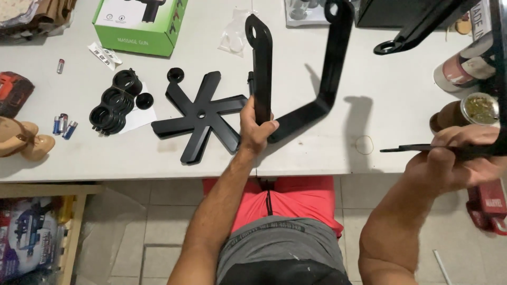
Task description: Unboxing a massage gun kit and assembling the associated storage stand.
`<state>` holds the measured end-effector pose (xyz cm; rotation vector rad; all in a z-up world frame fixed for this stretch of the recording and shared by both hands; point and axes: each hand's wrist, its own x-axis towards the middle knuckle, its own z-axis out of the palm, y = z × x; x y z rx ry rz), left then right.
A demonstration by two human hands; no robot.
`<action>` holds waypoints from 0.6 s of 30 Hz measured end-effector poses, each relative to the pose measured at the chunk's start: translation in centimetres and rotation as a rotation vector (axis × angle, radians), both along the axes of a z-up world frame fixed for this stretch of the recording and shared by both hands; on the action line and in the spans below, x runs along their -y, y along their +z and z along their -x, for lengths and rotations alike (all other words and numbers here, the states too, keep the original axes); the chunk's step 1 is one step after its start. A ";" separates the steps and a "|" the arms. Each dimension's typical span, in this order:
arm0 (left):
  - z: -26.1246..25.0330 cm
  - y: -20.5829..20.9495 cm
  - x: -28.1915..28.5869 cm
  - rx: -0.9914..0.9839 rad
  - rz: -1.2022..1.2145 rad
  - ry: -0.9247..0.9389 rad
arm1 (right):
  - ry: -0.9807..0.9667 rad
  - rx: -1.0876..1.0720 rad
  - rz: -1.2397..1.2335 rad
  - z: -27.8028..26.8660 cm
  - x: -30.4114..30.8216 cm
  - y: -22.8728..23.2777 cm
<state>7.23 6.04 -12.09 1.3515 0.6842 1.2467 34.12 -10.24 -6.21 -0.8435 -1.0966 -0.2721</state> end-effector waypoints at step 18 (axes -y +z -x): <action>2.0 1.1 -3.4 -0.081 0.307 -0.393 | -0.224 -0.209 0.328 0.7 -1.6 -4.2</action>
